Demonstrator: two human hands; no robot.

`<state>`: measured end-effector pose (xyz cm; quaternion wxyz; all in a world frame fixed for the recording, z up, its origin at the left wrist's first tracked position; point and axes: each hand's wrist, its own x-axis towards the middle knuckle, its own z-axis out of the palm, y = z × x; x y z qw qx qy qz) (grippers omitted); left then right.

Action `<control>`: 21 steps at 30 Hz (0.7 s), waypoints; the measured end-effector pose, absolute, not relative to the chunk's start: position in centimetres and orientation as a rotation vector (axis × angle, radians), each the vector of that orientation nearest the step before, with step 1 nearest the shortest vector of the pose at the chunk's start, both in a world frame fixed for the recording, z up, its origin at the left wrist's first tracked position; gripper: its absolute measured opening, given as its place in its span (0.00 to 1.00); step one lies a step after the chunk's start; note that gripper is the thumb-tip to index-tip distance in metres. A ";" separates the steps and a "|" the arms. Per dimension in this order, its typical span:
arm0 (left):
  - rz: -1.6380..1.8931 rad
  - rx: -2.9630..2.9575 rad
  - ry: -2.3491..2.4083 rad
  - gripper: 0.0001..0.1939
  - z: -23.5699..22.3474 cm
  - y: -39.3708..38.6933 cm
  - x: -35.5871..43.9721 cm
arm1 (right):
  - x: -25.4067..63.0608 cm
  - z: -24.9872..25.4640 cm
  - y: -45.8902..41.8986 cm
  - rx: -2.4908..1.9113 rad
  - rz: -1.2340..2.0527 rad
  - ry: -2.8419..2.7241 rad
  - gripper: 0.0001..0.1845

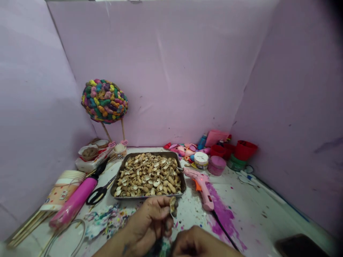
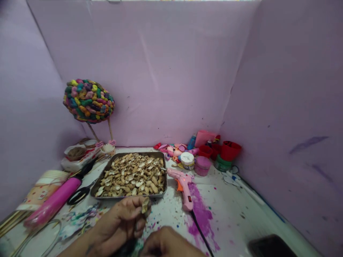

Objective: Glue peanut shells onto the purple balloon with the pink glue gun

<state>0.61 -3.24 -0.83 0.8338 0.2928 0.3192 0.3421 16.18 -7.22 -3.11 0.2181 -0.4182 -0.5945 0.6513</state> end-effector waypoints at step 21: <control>0.518 0.691 0.784 0.12 -0.6 -4.5 1.6 | 16.7 0.0 -6.5 -1.373 1.042 -1.544 0.08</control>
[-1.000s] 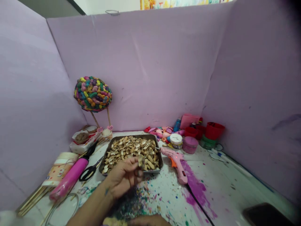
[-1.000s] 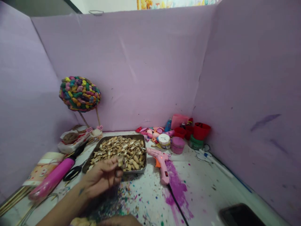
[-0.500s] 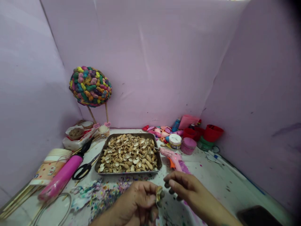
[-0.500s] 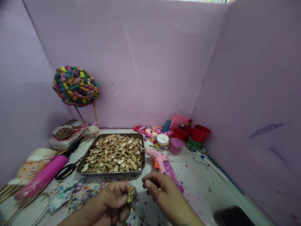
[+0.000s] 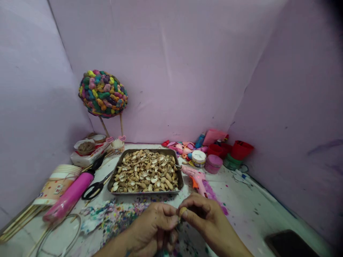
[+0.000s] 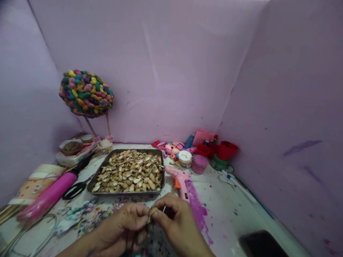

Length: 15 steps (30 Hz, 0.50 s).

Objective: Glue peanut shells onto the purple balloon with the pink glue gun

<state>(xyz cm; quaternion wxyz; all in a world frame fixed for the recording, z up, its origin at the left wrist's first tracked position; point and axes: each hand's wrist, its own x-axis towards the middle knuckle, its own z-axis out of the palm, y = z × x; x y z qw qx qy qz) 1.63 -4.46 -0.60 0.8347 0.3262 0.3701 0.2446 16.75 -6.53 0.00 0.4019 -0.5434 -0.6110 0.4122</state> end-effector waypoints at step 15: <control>0.562 0.466 0.879 0.12 -0.4 -3.8 1.4 | 23.1 -2.4 -3.1 -2.020 0.553 -1.357 0.19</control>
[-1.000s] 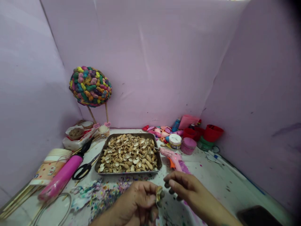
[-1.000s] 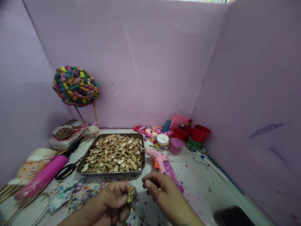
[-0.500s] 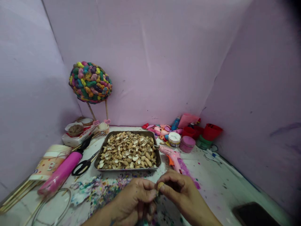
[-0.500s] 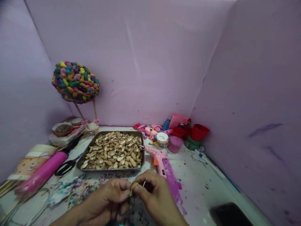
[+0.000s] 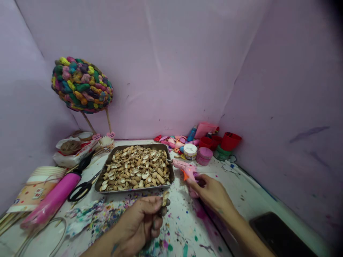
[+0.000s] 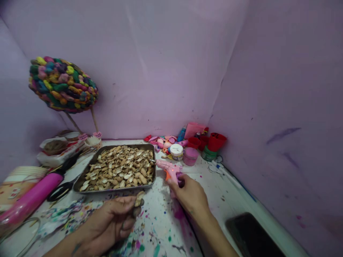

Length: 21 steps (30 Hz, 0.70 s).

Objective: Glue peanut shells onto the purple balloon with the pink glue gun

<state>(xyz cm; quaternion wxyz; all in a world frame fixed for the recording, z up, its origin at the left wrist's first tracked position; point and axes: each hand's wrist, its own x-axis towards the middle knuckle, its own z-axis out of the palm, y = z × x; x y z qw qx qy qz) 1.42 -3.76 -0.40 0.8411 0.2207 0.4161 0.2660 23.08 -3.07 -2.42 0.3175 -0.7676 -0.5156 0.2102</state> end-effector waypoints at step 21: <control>0.524 0.425 0.915 0.13 -0.7 -4.4 2.2 | 15.0 -0.7 -5.2 -1.247 1.249 -0.947 0.17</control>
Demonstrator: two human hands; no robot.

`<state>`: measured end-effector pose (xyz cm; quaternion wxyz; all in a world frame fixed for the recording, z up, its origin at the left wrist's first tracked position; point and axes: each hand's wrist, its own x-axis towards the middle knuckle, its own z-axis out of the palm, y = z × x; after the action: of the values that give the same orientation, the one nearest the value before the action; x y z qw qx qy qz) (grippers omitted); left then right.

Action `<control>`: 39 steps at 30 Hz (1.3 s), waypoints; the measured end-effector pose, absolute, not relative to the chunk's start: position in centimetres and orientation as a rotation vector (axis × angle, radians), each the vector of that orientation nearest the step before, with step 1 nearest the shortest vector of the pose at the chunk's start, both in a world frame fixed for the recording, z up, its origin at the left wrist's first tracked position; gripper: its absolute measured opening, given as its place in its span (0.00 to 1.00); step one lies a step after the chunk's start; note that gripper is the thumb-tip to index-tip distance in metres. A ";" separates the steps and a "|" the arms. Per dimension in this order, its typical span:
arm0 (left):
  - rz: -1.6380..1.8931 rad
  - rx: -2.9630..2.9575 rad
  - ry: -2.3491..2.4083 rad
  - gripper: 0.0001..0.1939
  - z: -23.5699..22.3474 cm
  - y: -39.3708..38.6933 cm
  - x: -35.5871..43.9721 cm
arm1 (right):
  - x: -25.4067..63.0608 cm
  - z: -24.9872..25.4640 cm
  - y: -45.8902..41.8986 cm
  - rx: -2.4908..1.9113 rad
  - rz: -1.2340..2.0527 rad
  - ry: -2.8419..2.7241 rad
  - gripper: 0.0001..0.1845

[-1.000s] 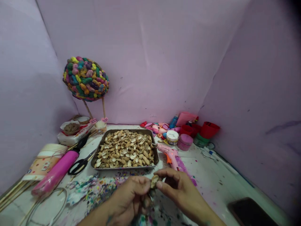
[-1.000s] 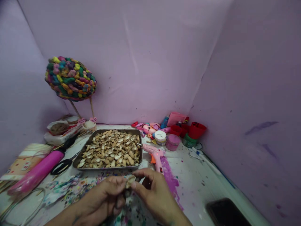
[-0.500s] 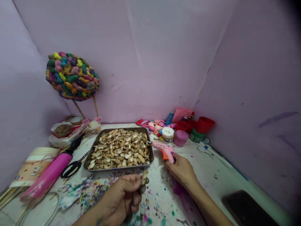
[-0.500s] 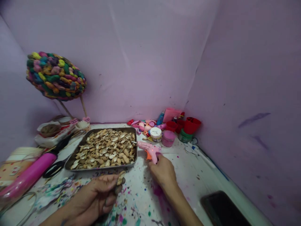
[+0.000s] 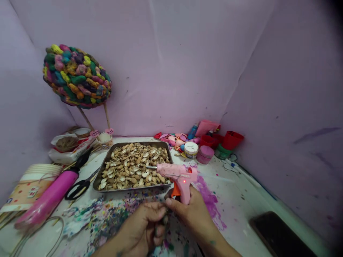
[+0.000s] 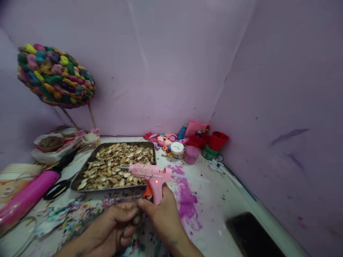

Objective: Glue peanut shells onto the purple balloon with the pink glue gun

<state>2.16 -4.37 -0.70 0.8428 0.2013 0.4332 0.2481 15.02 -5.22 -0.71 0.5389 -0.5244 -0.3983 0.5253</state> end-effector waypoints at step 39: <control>0.736 0.286 0.785 0.06 -2.6 -4.6 0.3 | 18.5 -3.5 -8.6 -1.435 0.977 -1.214 0.20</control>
<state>0.33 -4.64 -2.64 0.8489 0.1357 0.3727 0.3493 18.46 -8.61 -3.54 0.4895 -0.5907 -0.4996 0.4023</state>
